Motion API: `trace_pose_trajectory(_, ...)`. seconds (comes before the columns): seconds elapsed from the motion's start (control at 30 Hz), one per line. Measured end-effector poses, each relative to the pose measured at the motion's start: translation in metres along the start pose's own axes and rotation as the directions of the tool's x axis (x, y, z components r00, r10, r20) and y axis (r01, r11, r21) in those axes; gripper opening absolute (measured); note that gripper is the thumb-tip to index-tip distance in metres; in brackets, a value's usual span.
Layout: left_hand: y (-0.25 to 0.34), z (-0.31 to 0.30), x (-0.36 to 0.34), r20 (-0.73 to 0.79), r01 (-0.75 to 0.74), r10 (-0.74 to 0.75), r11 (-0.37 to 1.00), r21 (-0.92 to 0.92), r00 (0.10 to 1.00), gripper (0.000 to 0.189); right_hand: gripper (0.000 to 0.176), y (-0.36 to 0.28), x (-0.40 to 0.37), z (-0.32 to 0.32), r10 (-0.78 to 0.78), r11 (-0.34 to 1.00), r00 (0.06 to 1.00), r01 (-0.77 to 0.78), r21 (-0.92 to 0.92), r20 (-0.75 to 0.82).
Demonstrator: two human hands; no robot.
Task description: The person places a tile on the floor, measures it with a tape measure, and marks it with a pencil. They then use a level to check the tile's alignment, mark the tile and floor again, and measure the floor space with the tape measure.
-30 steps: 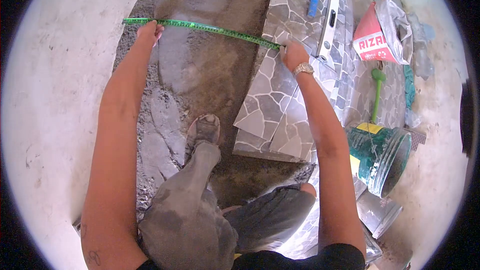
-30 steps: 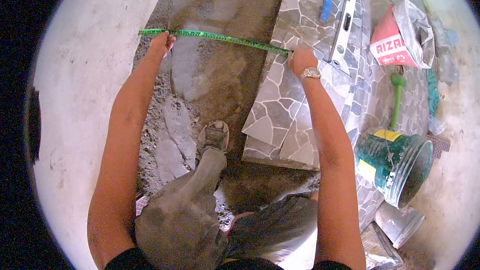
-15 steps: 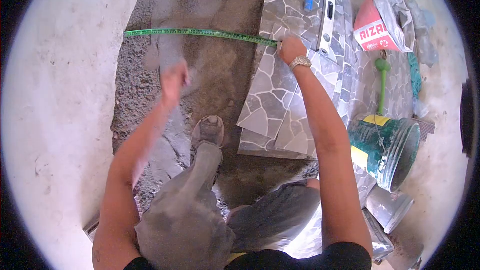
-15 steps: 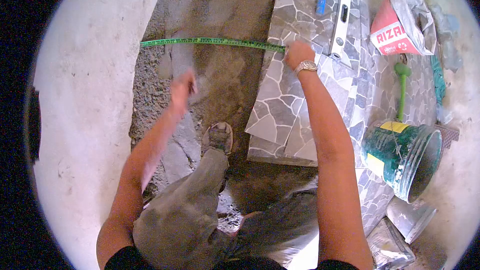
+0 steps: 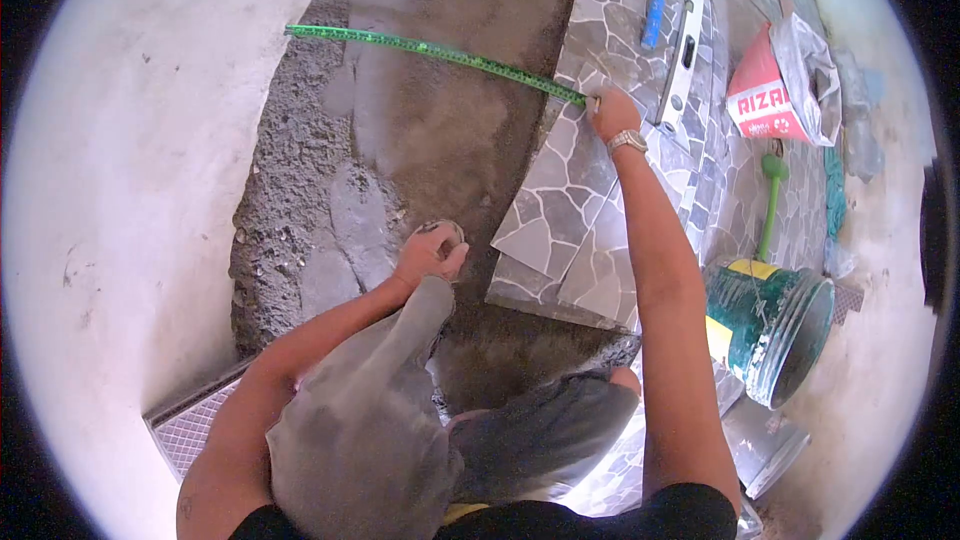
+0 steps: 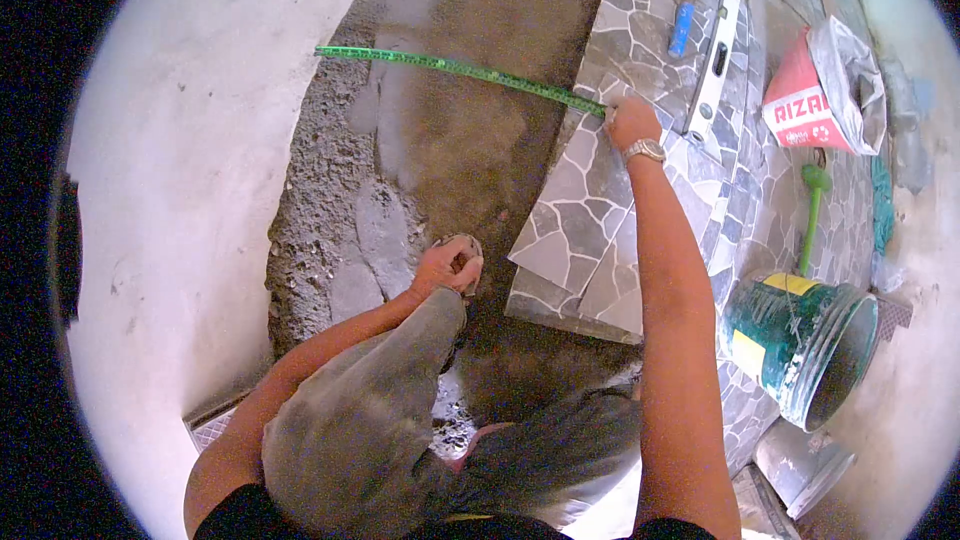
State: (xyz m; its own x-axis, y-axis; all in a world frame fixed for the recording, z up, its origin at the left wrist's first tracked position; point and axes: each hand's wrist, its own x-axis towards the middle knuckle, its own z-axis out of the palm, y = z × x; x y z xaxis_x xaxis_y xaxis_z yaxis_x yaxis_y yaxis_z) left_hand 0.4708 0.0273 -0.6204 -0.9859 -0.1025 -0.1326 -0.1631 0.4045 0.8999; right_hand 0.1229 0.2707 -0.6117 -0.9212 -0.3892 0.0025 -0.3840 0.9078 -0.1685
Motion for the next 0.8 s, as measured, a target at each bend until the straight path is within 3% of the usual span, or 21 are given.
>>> trace_pose_trajectory(0.1,0.005,0.004,-0.001,-0.024,0.177,-0.180,0.979,-0.102,0.983,0.015,0.022,0.006,0.000,0.002,-0.002,1.000,0.999,0.002,0.007,-0.036)
trace_pose_trajectory(0.2,-0.019,0.009,0.001,-0.054,0.021,-0.018,0.999,0.042,0.998,0.015,0.022,0.006,0.007,0.020,-0.039,0.998,0.998,0.042,0.039,-0.057)
trace_pose_trajectory(0.33,-0.005,0.009,0.001,-0.014,0.118,-0.120,0.990,-0.074,0.993,0.015,0.024,0.001,-0.001,0.007,0.088,0.995,0.995,-0.086,-0.051,0.038)
trace_pose_trajectory(0.4,-0.015,0.013,0.000,-0.021,0.140,-0.143,0.985,-0.103,0.990,0.015,0.023,0.009,0.001,0.013,0.082,0.996,0.997,-0.081,-0.026,0.015)
trace_pose_trajectory(0.43,-0.008,0.010,0.002,-0.024,0.147,-0.148,0.989,-0.026,0.989,0.016,0.023,0.006,0.001,0.015,0.075,0.997,0.997,-0.075,-0.006,0.004)
trace_pose_trajectory(0.53,-0.003,0.007,0.002,-0.001,0.150,-0.150,0.988,-0.035,0.989,0.016,0.018,0.004,-0.004,0.014,0.039,0.999,0.995,-0.037,0.020,-0.090)
trace_pose_trajectory(0.8,0.002,0.009,0.006,-0.015,0.084,-0.084,0.995,0.050,0.996,0.019,0.016,0.011,-0.001,0.027,0.051,0.999,0.993,-0.051,-0.003,-0.107)
